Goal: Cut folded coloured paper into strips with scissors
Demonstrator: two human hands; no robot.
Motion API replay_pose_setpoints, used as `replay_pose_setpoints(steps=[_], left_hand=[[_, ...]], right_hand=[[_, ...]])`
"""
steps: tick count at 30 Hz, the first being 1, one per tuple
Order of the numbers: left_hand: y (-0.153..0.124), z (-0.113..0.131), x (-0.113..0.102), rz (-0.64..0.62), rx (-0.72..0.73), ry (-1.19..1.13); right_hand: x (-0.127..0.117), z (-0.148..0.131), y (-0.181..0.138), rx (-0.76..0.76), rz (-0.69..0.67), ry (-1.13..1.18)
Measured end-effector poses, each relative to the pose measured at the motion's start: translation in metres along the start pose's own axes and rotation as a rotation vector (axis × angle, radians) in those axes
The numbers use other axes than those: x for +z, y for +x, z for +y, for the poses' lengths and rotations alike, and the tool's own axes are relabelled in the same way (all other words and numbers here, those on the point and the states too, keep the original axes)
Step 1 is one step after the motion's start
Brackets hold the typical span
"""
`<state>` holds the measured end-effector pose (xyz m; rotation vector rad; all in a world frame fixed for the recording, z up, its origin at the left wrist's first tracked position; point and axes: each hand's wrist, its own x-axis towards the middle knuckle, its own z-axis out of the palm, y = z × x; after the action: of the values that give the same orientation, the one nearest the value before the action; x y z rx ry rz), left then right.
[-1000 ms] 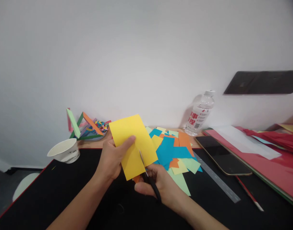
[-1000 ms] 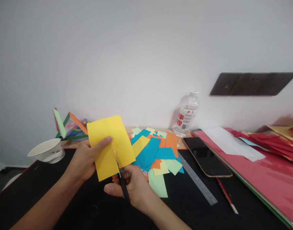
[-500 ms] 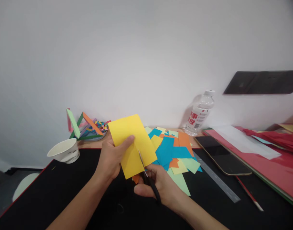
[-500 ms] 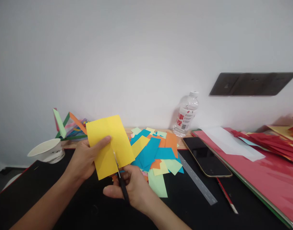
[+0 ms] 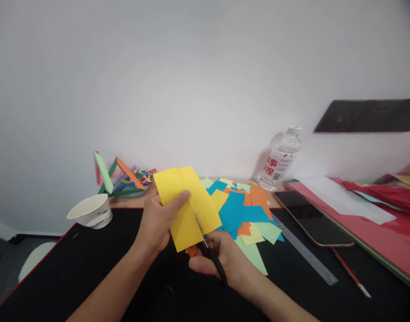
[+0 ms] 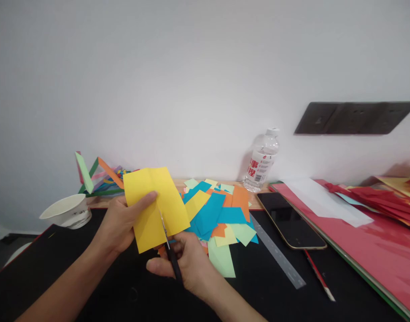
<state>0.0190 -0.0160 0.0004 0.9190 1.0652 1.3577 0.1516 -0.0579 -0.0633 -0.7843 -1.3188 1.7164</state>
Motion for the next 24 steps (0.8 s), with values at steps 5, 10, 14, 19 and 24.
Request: replay_pose_setpoints(steps=[5,10,14,19,24], left_hand=[[-0.0003,-0.0001,0.0001,0.005,-0.004,0.008],[-0.0008,-0.0003,-0.0006,0.009,-0.006,0.012],[-0.001,0.0001,0.0,0.024,-0.016,0.02],[-0.0009,-0.0004,0.0004,0.019,-0.011,0.012],[-0.0009,0.001,0.0009,0.02,-0.008,0.012]], right_hand=[[0.0005,0.001,0.0005,0.001,0.013,-0.027],[0.0009,0.0003,0.0012,0.012,0.038,-0.104],[0.0012,-0.0013,0.0012,0.03,0.046,-0.148],[0.002,-0.0016,0.0006,0.047,0.065,-0.181],[0.0024,-0.002,0.0004,0.051,0.072,-0.173]])
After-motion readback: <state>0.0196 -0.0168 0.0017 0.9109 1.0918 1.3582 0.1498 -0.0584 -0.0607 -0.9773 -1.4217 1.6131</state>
